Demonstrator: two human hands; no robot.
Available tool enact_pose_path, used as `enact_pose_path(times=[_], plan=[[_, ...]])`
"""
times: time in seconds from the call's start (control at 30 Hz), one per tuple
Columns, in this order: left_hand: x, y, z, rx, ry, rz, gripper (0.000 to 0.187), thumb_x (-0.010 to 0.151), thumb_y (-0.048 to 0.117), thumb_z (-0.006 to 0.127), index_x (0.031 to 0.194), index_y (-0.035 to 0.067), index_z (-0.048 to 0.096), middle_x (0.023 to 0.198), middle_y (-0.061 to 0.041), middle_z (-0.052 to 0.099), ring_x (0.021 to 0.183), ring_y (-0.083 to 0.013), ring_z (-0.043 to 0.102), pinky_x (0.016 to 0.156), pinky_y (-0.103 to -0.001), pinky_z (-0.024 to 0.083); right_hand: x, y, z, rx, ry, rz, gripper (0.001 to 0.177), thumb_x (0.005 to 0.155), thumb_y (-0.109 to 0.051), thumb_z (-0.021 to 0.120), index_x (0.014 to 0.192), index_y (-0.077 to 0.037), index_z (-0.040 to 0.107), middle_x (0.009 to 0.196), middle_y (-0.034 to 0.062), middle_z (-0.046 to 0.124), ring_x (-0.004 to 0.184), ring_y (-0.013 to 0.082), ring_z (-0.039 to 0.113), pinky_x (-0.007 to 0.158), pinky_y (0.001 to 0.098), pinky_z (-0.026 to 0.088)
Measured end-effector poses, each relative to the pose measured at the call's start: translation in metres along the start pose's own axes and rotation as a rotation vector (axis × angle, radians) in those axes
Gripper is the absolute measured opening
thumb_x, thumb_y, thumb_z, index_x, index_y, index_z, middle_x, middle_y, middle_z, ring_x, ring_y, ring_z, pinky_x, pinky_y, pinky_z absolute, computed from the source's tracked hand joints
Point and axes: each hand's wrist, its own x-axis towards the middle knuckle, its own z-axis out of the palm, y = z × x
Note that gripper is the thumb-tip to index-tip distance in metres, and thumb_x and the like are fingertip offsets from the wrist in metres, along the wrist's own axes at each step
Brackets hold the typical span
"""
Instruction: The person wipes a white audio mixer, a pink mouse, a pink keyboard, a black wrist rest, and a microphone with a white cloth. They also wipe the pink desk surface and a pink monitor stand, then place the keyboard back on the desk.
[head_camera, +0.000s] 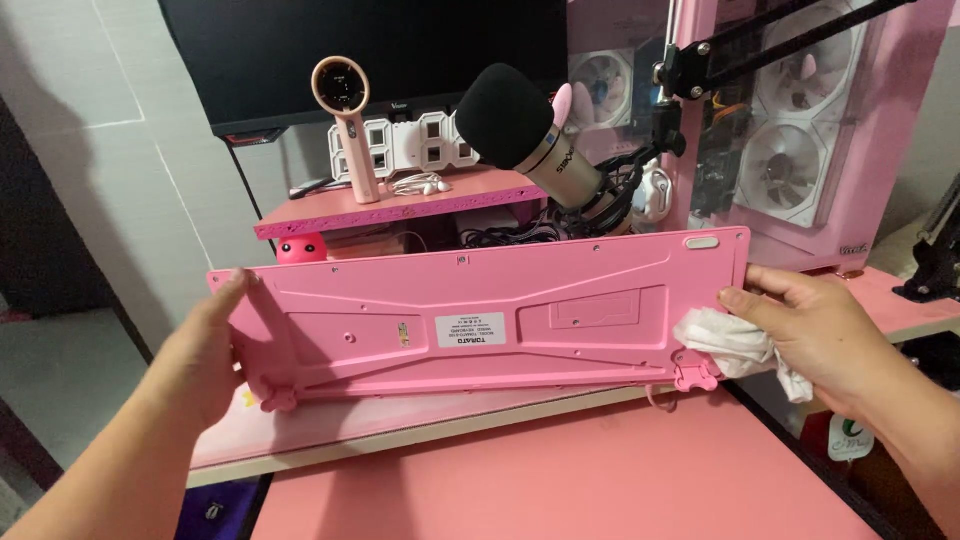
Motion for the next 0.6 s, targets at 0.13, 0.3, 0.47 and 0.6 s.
enact_pose_path(times=[0.13, 0.3, 0.47, 0.6], plan=[[0.016, -0.014, 0.015, -0.252, 0.107, -0.015, 0.025, 0.091, 0.061, 0.065, 0.096, 0.037, 0.061, 0.088, 0.007, 0.068, 0.074, -0.0155, 0.066, 0.056, -0.041, 0.052, -0.001, 0.003, 0.001, 0.002, 0.025, -0.02, 0.034, 0.097, -0.001, 0.065, 0.129, -0.003, 0.074, 0.112, 0.0097, 0.074, 0.089, 0.019, 0.06, 0.075, 0.0358, 0.052], [-0.03, -0.01, 0.032, -0.082, 0.164, -0.001, 0.048, 0.098, 0.064, 0.055, 0.12, 0.022, 0.049, 0.091, -0.005, 0.06, 0.062, -0.0298, 0.058, 0.037, -0.048, 0.035, -0.001, 0.006, 0.0, -0.018, 0.042, -0.068, 0.033, 0.095, -0.001, 0.065, 0.127, -0.003, 0.074, 0.113, 0.0074, 0.074, 0.093, 0.0162, 0.059, 0.081, 0.0315, 0.049], [-0.035, -0.031, 0.027, 0.09, 0.25, 0.051, 0.053, 0.103, 0.063, 0.056, 0.103, 0.011, 0.046, 0.07, -0.007, 0.04, 0.048, -0.0248, 0.045, 0.041, -0.04, 0.042, -0.01, 0.005, 0.005, -0.053, 0.077, -0.075, 0.035, 0.096, -0.002, 0.065, 0.129, -0.004, 0.073, 0.114, 0.0075, 0.074, 0.095, 0.0161, 0.06, 0.084, 0.0305, 0.047], [-0.036, -0.037, 0.033, 0.201, 0.34, 0.111, 0.056, 0.104, 0.066, 0.045, 0.108, 0.011, 0.052, 0.086, -0.008, 0.053, 0.058, -0.0244, 0.05, 0.044, -0.042, 0.043, -0.015, 0.033, 0.003, -0.183, 0.379, -0.241, 0.02, 0.101, -0.015, 0.066, 0.12, -0.009, 0.071, 0.106, 0.0037, 0.071, 0.09, 0.0109, 0.061, 0.077, 0.0272, 0.047]])
